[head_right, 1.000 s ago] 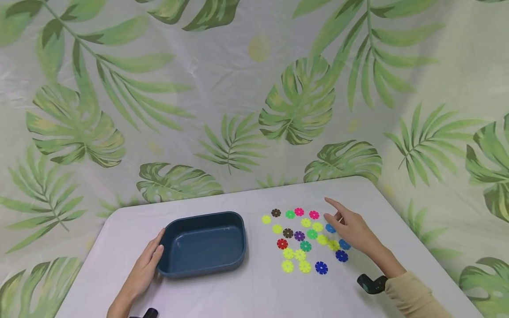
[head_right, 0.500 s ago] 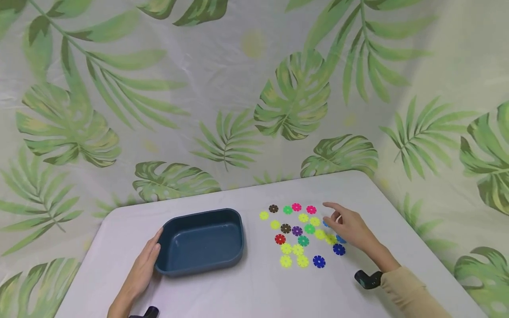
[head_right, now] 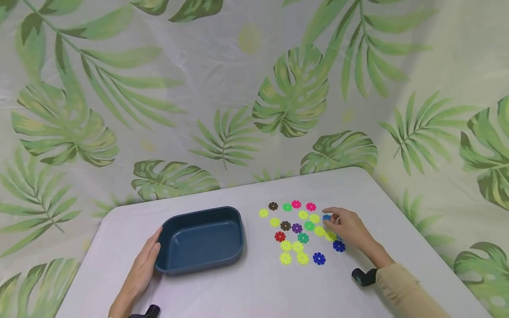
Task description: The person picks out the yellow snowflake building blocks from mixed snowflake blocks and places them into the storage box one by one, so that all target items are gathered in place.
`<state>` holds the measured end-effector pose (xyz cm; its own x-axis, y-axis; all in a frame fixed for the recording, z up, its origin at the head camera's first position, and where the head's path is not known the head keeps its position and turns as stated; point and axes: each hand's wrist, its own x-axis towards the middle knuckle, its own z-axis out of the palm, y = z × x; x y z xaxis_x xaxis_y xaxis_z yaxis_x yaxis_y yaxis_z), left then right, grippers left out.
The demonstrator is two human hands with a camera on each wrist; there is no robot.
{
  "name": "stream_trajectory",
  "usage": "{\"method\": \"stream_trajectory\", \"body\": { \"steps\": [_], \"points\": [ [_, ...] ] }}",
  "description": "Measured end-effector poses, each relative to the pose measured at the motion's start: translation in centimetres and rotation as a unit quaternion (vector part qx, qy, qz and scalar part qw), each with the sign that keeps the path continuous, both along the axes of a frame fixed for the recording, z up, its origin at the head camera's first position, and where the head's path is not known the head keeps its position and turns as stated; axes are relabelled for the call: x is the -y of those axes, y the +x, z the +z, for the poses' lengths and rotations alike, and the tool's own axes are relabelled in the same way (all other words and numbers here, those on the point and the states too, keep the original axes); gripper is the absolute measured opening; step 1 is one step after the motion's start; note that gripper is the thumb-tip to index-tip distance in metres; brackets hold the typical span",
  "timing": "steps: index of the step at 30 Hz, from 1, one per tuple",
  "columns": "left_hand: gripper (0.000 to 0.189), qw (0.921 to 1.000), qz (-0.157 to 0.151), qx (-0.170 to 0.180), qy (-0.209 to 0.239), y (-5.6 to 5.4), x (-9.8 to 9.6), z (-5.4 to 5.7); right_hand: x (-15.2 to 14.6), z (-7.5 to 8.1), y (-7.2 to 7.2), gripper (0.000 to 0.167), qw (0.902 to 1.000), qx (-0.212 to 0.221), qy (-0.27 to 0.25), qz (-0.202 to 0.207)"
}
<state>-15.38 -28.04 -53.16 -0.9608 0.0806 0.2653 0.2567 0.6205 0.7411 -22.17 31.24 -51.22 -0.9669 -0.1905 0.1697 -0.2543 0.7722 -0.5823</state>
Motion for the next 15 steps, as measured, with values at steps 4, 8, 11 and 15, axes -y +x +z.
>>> {"method": "stream_trajectory", "body": {
  "steps": [4,8,11,15],
  "points": [
    [0.049,1.0000,0.001,0.000,0.001,-0.1,0.0,0.0,0.3,-0.5,-0.6,0.035,1.0000,0.005,0.005,0.001],
    [0.049,1.0000,0.001,-0.004,0.002,-0.1,0.0,0.0,0.5,-1.0,-1.0,0.034,0.9999,0.005,0.014,0.000],
    [0.049,1.0000,0.000,-0.009,0.004,-0.1,-0.1,0.0,0.5,-1.1,-1.2,0.035,0.9998,0.006,0.019,0.000],
    [0.049,0.9999,-0.002,-0.011,0.003,-0.1,-0.1,0.0,0.4,-1.2,-1.4,0.035,0.9997,0.013,0.021,-0.002]
  ]
}}
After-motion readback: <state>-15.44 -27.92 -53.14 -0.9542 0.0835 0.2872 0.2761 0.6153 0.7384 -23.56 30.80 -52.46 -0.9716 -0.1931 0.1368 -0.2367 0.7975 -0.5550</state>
